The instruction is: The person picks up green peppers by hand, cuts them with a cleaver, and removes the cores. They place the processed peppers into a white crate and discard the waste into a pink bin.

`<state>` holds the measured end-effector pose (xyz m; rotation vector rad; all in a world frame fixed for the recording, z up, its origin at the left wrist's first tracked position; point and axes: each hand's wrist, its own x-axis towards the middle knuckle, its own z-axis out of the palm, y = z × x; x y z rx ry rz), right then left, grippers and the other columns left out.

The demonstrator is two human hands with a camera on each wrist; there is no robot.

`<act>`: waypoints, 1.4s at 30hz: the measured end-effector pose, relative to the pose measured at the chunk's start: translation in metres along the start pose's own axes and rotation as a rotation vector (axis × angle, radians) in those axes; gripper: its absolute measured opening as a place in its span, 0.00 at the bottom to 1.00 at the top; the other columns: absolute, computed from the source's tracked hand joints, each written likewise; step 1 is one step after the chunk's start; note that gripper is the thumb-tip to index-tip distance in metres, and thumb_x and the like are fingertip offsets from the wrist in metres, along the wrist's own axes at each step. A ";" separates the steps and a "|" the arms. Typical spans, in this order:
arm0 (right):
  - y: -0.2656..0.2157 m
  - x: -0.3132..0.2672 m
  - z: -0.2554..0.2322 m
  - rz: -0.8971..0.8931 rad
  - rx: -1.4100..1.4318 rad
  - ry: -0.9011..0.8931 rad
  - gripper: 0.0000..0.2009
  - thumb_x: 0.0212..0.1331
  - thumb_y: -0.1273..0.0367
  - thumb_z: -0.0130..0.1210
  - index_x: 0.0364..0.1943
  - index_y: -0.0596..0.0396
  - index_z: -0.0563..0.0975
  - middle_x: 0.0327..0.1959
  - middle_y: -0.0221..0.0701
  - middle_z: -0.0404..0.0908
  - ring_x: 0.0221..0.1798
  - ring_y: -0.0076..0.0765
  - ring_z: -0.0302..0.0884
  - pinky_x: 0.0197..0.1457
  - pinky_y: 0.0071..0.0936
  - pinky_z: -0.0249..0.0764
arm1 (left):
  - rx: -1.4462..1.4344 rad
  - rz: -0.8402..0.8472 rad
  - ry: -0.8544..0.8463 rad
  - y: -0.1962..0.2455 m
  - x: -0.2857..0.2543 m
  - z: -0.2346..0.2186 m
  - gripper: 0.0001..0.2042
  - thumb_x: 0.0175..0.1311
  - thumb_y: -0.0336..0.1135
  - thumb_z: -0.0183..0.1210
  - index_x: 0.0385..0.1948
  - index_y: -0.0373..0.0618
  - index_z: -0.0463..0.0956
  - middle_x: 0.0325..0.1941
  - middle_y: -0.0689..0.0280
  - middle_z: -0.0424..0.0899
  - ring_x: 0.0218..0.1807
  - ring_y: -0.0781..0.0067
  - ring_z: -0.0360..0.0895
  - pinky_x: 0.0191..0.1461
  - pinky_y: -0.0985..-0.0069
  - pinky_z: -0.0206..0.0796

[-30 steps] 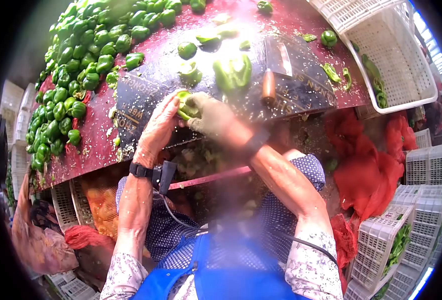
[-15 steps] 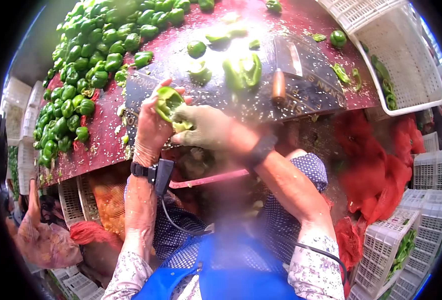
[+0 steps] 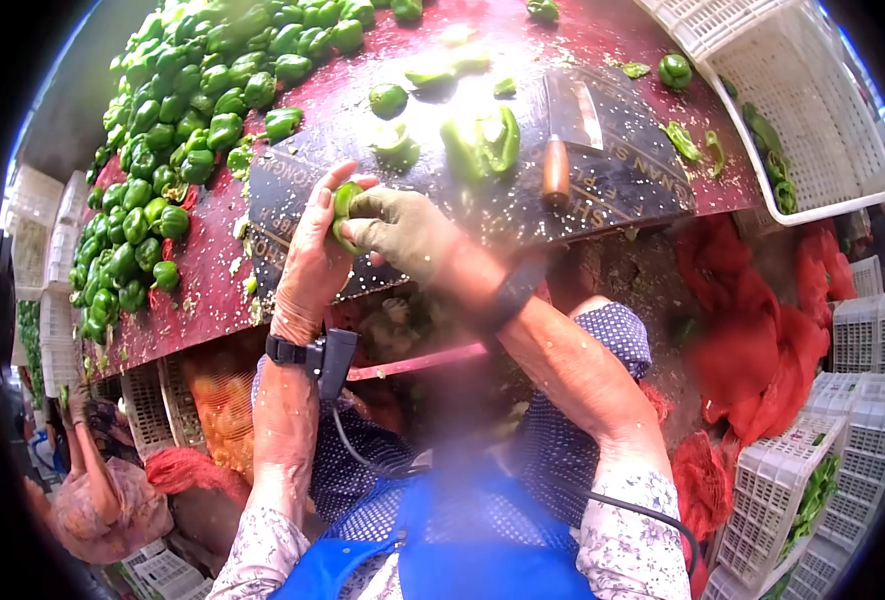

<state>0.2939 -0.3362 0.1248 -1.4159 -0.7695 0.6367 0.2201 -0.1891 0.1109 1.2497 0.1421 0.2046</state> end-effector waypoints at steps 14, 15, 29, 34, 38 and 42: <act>0.028 0.006 -0.006 -0.264 -0.930 0.067 0.11 0.60 0.64 0.55 0.46 0.45 0.78 0.33 0.38 0.83 0.36 0.46 0.83 0.39 0.40 0.77 | -0.154 -0.025 -0.034 0.010 -0.012 -0.001 0.20 0.74 0.42 0.47 0.62 0.43 0.65 0.58 0.54 0.75 0.56 0.67 0.75 0.58 0.70 0.71; 0.026 0.004 -0.003 -0.281 -0.958 0.061 0.10 0.61 0.65 0.54 0.45 0.45 0.77 0.32 0.37 0.83 0.35 0.46 0.83 0.39 0.40 0.77 | 0.008 0.006 -0.018 0.013 -0.012 0.002 0.19 0.73 0.40 0.50 0.62 0.43 0.66 0.58 0.56 0.76 0.55 0.70 0.75 0.58 0.72 0.71; 0.020 0.042 -0.078 0.319 -1.279 0.351 0.15 0.62 0.57 0.52 0.50 0.44 0.75 0.46 0.43 0.81 0.45 0.51 0.82 0.47 0.44 0.77 | 0.207 -0.124 0.031 0.037 -0.012 -0.015 0.08 0.69 0.34 0.52 0.42 0.41 0.75 0.40 0.61 0.81 0.44 0.70 0.80 0.49 0.70 0.75; 0.010 0.043 -0.072 0.407 -1.125 0.402 0.19 0.56 0.67 0.50 0.54 0.43 0.70 0.45 0.47 0.81 0.47 0.54 0.81 0.51 0.47 0.74 | 0.382 0.205 0.000 0.010 -0.004 -0.033 0.10 0.68 0.36 0.54 0.42 0.39 0.74 0.41 0.58 0.80 0.45 0.59 0.81 0.50 0.63 0.77; 0.017 0.033 -0.071 0.378 -1.156 0.351 0.20 0.56 0.66 0.50 0.55 0.43 0.70 0.45 0.47 0.81 0.48 0.55 0.80 0.52 0.46 0.73 | -0.126 -0.042 -0.026 -0.010 0.009 -0.034 0.10 0.67 0.35 0.55 0.43 0.39 0.74 0.40 0.59 0.81 0.43 0.62 0.82 0.49 0.65 0.77; 0.030 0.016 -0.050 0.192 -0.964 0.261 0.20 0.56 0.66 0.50 0.55 0.45 0.72 0.45 0.45 0.81 0.48 0.56 0.79 0.52 0.45 0.74 | 0.146 -0.176 0.016 -0.031 0.024 -0.017 0.15 0.67 0.38 0.58 0.50 0.40 0.74 0.41 0.65 0.81 0.38 0.74 0.82 0.42 0.78 0.76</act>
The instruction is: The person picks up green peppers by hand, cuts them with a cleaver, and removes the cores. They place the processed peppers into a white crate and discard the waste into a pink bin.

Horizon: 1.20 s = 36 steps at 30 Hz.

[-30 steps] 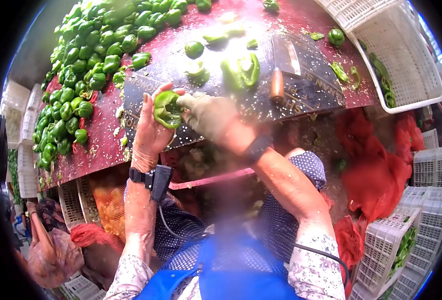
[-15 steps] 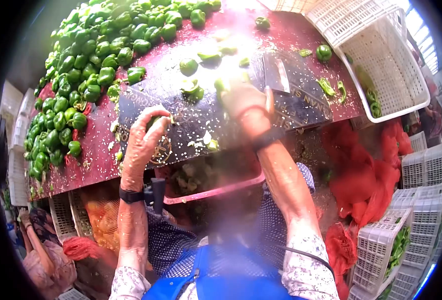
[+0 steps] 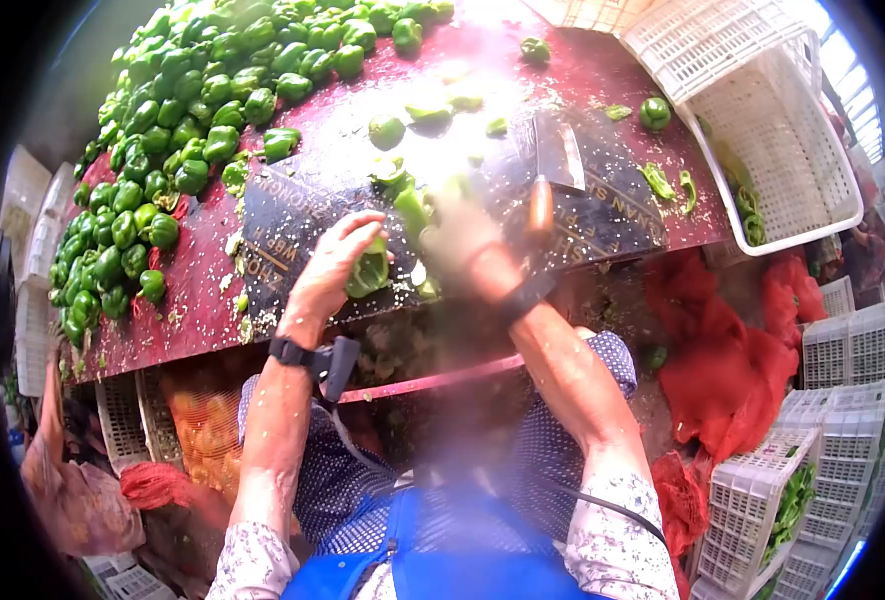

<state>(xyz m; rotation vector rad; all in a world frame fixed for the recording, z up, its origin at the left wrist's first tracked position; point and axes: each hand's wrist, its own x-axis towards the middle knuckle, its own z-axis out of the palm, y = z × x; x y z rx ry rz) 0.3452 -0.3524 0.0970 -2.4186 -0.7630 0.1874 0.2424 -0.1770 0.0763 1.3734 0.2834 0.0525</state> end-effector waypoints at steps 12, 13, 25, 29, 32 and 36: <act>0.024 -0.011 0.003 -0.043 0.272 -0.035 0.15 0.61 0.66 0.50 0.51 0.51 0.77 0.45 0.45 0.81 0.51 0.50 0.79 0.55 0.38 0.74 | 0.621 -0.052 -0.006 0.011 0.016 0.019 0.24 0.63 0.38 0.55 0.59 0.36 0.70 0.52 0.59 0.80 0.53 0.72 0.75 0.59 0.76 0.66; 0.028 -0.006 0.006 -0.049 0.223 -0.026 0.15 0.61 0.65 0.51 0.51 0.51 0.77 0.46 0.45 0.81 0.51 0.50 0.78 0.55 0.38 0.73 | 0.615 -0.063 -0.011 0.018 0.012 0.023 0.24 0.62 0.38 0.55 0.59 0.35 0.70 0.52 0.59 0.80 0.52 0.73 0.75 0.59 0.77 0.66; -0.017 -0.014 -0.010 -0.197 0.520 0.110 0.15 0.57 0.70 0.55 0.48 0.60 0.76 0.36 0.43 0.80 0.46 0.51 0.77 0.52 0.37 0.73 | 0.457 0.106 0.198 0.014 -0.025 -0.022 0.18 0.65 0.28 0.53 0.56 0.39 0.72 0.46 0.65 0.81 0.45 0.78 0.77 0.51 0.79 0.70; -0.041 -0.033 0.008 -0.198 0.629 -0.013 0.15 0.65 0.69 0.52 0.52 0.62 0.75 0.41 0.35 0.82 0.34 0.30 0.81 0.39 0.26 0.77 | 0.668 0.114 0.300 0.036 -0.027 -0.005 0.19 0.64 0.29 0.53 0.58 0.48 0.71 0.43 0.62 0.83 0.44 0.76 0.79 0.48 0.76 0.72; -0.050 -0.031 0.019 -0.106 0.849 -0.065 0.15 0.66 0.71 0.52 0.54 0.61 0.74 0.42 0.30 0.81 0.33 0.22 0.79 0.37 0.22 0.76 | 0.755 0.219 0.318 0.031 -0.022 -0.004 0.21 0.60 0.28 0.54 0.57 0.49 0.69 0.43 0.57 0.83 0.44 0.70 0.81 0.48 0.73 0.73; -0.052 -0.024 0.041 0.193 1.551 -0.235 0.16 0.66 0.72 0.50 0.57 0.57 0.73 0.44 0.28 0.79 0.36 0.23 0.77 0.39 0.23 0.76 | 0.810 0.264 0.349 0.039 -0.023 0.000 0.21 0.56 0.27 0.52 0.55 0.47 0.70 0.45 0.52 0.83 0.46 0.57 0.83 0.49 0.68 0.73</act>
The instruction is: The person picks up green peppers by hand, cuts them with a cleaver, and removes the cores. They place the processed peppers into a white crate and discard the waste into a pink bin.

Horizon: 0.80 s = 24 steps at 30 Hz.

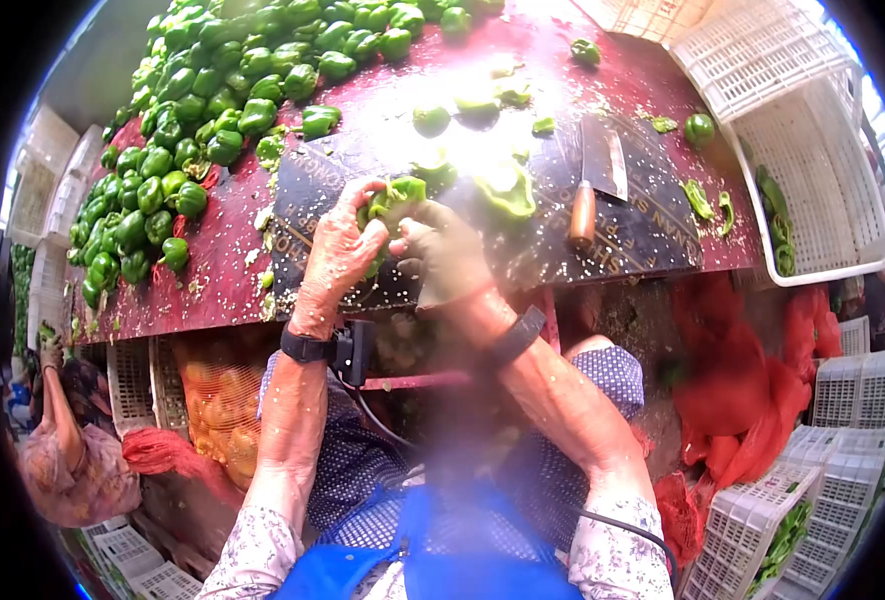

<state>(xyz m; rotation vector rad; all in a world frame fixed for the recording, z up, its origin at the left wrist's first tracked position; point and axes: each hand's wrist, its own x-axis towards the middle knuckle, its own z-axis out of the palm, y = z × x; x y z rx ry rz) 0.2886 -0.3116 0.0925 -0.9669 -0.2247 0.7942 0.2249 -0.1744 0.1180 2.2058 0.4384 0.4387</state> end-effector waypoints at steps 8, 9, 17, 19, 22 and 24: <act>0.003 0.004 0.013 -0.037 0.170 0.001 0.15 0.65 0.70 0.50 0.55 0.53 0.73 0.41 0.26 0.78 0.33 0.20 0.72 0.36 0.20 0.71 | 0.138 0.138 0.028 0.019 -0.011 -0.005 0.23 0.55 0.26 0.53 0.55 0.48 0.70 0.45 0.52 0.81 0.46 0.49 0.81 0.49 0.62 0.73; 0.006 0.009 0.010 -0.035 0.173 0.000 0.15 0.65 0.69 0.51 0.55 0.53 0.73 0.40 0.26 0.78 0.33 0.20 0.72 0.36 0.19 0.71 | 0.162 0.171 0.022 0.023 -0.012 -0.005 0.23 0.54 0.26 0.53 0.56 0.48 0.70 0.46 0.52 0.81 0.46 0.49 0.81 0.49 0.62 0.73; 0.040 0.051 -0.030 -0.399 -0.442 0.051 0.10 0.58 0.70 0.56 0.43 0.54 0.78 0.31 0.30 0.79 0.29 0.28 0.74 0.31 0.24 0.71 | 0.103 0.248 0.087 0.013 -0.019 -0.006 0.25 0.53 0.26 0.55 0.58 0.47 0.69 0.54 0.49 0.77 0.55 0.49 0.77 0.54 0.63 0.72; 0.012 0.026 -0.011 -0.212 -0.303 0.011 0.09 0.56 0.71 0.56 0.41 0.53 0.78 0.30 0.33 0.79 0.29 0.35 0.75 0.31 0.28 0.71 | 0.147 0.324 0.082 0.004 -0.016 -0.005 0.25 0.54 0.25 0.55 0.58 0.46 0.69 0.56 0.47 0.75 0.57 0.48 0.75 0.55 0.63 0.71; 0.044 0.050 -0.052 -0.534 -0.790 -0.150 0.09 0.55 0.71 0.57 0.40 0.52 0.78 0.30 0.37 0.79 0.29 0.40 0.76 0.30 0.33 0.71 | 0.089 0.149 -0.019 0.008 -0.021 -0.004 0.23 0.56 0.25 0.53 0.57 0.47 0.70 0.54 0.50 0.78 0.54 0.46 0.77 0.55 0.62 0.71; 0.032 0.041 -0.049 -0.668 -1.072 -0.256 0.09 0.55 0.71 0.57 0.41 0.52 0.77 0.29 0.38 0.78 0.28 0.40 0.76 0.30 0.35 0.71 | 0.152 0.127 -0.017 0.008 -0.021 -0.003 0.20 0.58 0.26 0.53 0.54 0.49 0.73 0.49 0.53 0.81 0.49 0.47 0.80 0.52 0.62 0.73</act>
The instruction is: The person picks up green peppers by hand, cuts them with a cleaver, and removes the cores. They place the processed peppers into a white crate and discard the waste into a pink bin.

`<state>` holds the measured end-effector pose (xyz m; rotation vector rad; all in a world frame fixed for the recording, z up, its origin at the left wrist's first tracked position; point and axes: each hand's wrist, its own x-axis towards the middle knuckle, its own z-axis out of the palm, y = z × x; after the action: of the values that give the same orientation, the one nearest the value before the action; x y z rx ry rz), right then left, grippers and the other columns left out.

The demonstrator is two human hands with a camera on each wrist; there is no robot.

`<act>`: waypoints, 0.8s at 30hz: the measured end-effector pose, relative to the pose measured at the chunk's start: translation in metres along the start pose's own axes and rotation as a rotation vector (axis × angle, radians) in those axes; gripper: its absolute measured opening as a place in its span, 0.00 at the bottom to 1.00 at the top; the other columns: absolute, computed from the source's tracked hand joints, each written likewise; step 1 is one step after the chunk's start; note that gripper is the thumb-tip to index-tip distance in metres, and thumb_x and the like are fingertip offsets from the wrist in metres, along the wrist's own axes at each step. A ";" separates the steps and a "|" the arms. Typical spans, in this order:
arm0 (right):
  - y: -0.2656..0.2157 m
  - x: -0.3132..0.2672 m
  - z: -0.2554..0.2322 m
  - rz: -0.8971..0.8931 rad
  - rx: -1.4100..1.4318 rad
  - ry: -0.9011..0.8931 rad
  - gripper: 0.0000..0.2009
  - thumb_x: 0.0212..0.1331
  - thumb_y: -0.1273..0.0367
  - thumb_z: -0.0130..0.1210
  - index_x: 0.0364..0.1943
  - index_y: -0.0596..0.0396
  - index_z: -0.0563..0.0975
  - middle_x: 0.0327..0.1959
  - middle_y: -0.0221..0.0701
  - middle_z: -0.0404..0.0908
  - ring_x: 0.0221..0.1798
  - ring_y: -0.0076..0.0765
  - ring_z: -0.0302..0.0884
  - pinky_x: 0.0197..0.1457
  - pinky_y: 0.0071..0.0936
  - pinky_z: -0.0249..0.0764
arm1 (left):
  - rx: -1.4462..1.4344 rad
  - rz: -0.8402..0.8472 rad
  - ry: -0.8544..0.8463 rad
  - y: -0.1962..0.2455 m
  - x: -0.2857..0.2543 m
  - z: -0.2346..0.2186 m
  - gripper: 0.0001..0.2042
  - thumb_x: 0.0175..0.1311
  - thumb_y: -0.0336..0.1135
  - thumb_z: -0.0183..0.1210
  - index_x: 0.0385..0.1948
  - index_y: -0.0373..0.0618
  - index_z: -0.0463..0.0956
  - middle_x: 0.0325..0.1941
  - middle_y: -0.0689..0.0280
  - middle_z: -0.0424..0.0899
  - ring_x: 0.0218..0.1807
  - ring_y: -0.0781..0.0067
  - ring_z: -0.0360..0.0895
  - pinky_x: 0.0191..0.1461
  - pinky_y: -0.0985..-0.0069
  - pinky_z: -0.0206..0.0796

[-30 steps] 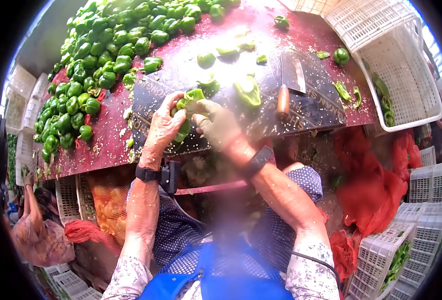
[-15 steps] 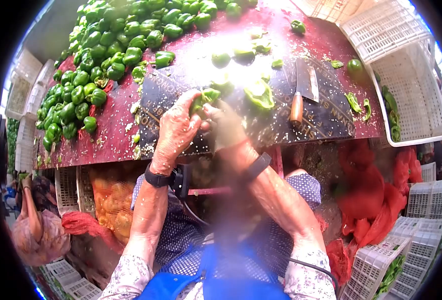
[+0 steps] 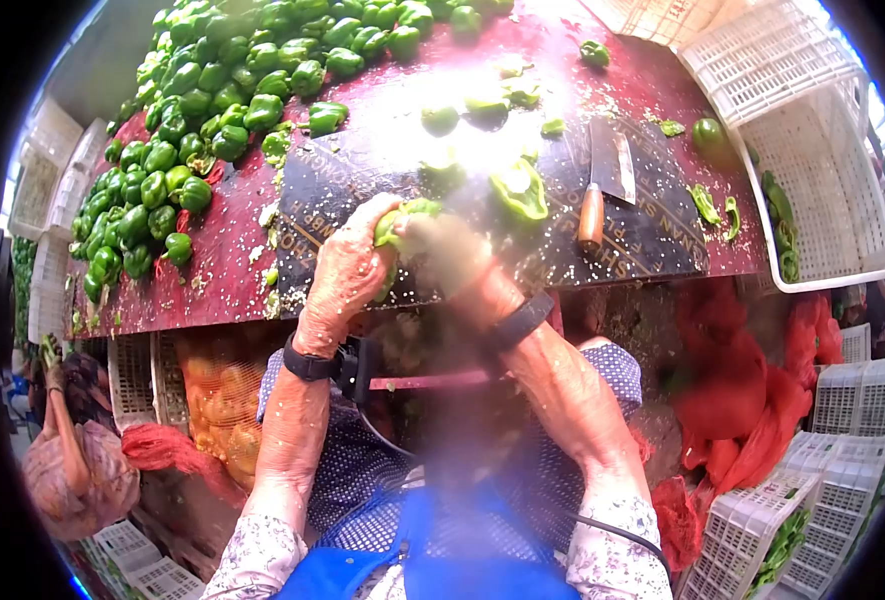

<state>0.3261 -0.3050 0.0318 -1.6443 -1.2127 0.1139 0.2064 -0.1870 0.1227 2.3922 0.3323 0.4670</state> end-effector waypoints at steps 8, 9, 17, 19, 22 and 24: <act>-0.095 -0.007 -0.038 0.600 0.271 -0.552 0.17 0.55 0.56 0.58 0.25 0.59 0.81 0.19 0.35 0.77 0.22 0.32 0.73 0.30 0.33 0.71 | 0.020 0.017 -0.060 -0.010 0.005 -0.020 0.13 0.68 0.32 0.51 0.51 0.40 0.74 0.38 0.55 0.84 0.40 0.66 0.82 0.45 0.72 0.72; -0.102 -0.003 -0.050 0.492 0.253 -0.548 0.17 0.56 0.57 0.58 0.29 0.59 0.81 0.21 0.35 0.78 0.23 0.31 0.73 0.30 0.32 0.71 | -0.188 -0.046 -0.040 -0.027 0.005 -0.016 0.14 0.68 0.31 0.51 0.52 0.38 0.74 0.41 0.62 0.83 0.42 0.76 0.78 0.48 0.76 0.71; -0.088 0.002 -0.077 0.477 0.031 -0.446 0.20 0.57 0.61 0.60 0.48 0.60 0.76 0.35 0.38 0.82 0.36 0.33 0.80 0.43 0.32 0.76 | -0.497 -0.180 -0.134 -0.016 0.001 -0.022 0.10 0.69 0.27 0.51 0.48 0.38 0.74 0.42 0.69 0.80 0.45 0.80 0.74 0.51 0.80 0.68; -0.084 0.001 -0.079 0.585 0.145 -0.300 0.21 0.57 0.61 0.60 0.50 0.60 0.74 0.37 0.38 0.82 0.39 0.36 0.80 0.46 0.33 0.76 | -0.568 -0.208 -0.202 -0.018 -0.002 -0.026 0.10 0.67 0.25 0.51 0.47 0.40 0.74 0.43 0.69 0.80 0.46 0.80 0.74 0.54 0.79 0.68; -0.076 -0.005 -0.072 0.405 -0.081 -0.111 0.22 0.55 0.63 0.60 0.53 0.54 0.72 0.39 0.43 0.81 0.41 0.48 0.81 0.46 0.39 0.77 | -0.456 -0.090 -0.198 -0.020 -0.005 -0.020 0.11 0.65 0.26 0.52 0.48 0.42 0.74 0.43 0.65 0.81 0.47 0.75 0.76 0.54 0.76 0.68; -0.089 -0.005 -0.067 0.284 -0.444 -0.044 0.20 0.57 0.64 0.58 0.53 0.53 0.70 0.38 0.43 0.80 0.39 0.51 0.80 0.43 0.41 0.77 | -0.415 -0.122 -0.209 -0.016 -0.009 -0.019 0.12 0.63 0.26 0.53 0.49 0.42 0.74 0.43 0.62 0.82 0.47 0.71 0.79 0.53 0.74 0.70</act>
<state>0.3053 -0.3583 0.1276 -2.2098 -1.0797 0.0596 0.1889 -0.1675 0.1235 1.9811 0.2560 0.2025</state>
